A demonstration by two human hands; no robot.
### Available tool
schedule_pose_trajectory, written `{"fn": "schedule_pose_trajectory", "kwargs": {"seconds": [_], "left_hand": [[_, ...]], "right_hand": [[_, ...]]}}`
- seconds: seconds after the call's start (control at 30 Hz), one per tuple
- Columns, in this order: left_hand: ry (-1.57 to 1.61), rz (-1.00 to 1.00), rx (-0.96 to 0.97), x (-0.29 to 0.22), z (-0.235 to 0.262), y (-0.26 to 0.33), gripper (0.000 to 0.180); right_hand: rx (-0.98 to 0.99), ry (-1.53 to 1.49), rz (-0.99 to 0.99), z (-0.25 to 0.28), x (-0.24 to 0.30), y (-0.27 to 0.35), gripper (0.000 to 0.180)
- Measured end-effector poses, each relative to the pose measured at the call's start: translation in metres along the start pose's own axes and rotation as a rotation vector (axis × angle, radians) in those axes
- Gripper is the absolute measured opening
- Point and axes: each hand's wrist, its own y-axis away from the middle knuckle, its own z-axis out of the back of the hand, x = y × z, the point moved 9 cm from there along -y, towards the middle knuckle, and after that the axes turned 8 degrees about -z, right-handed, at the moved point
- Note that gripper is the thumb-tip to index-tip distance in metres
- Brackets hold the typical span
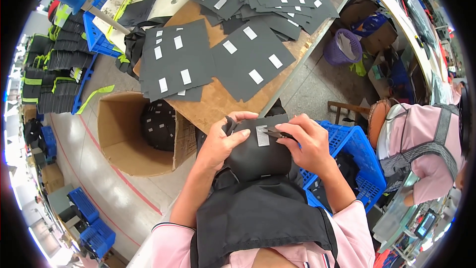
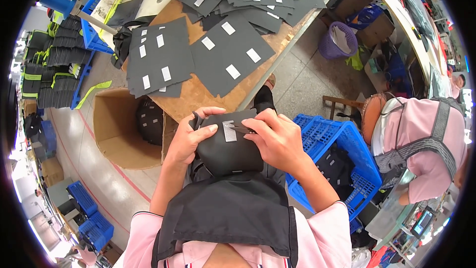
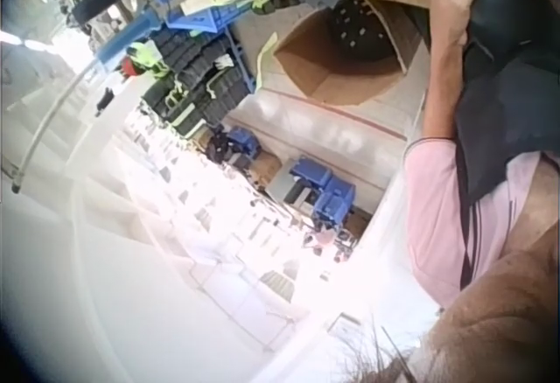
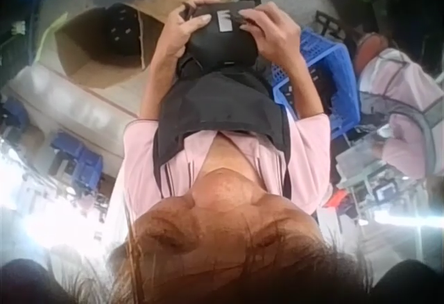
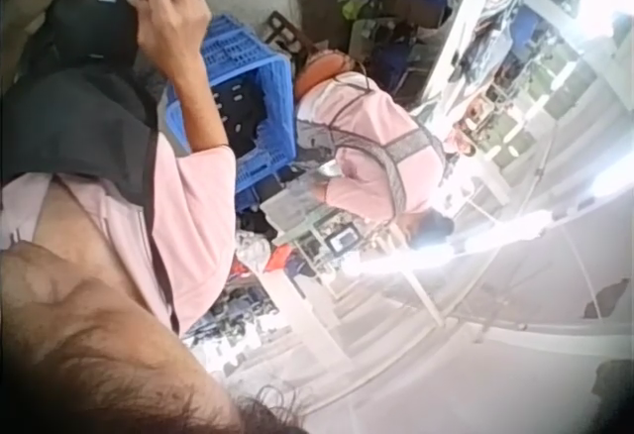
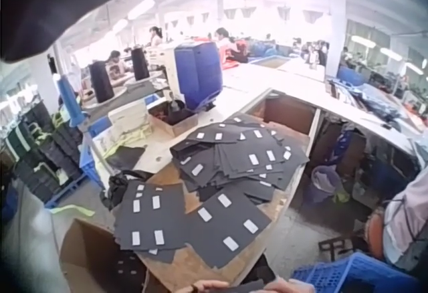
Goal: Sewing and assembling parts of a grey and lime green safety vest.
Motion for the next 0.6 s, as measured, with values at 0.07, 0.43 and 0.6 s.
{"fn": "schedule_pose_trajectory", "kwargs": {"seconds": [0.07,0.43,0.6], "left_hand": [[0.013,0.009,0.019,0.0,-0.002,0.0,0.038],[0.418,-0.424,-0.471,-0.022,0.05,0.001,0.039],[0.332,-0.697,-0.435,-0.022,0.058,0.024,0.059]], "right_hand": [[0.022,0.0,-0.017,-0.006,-0.001,-0.003,0.03],[0.218,-1.734,-1.043,-0.101,-0.058,0.068,0.034],[0.058,-1.458,-0.95,-0.088,-0.07,0.029,0.01]]}}
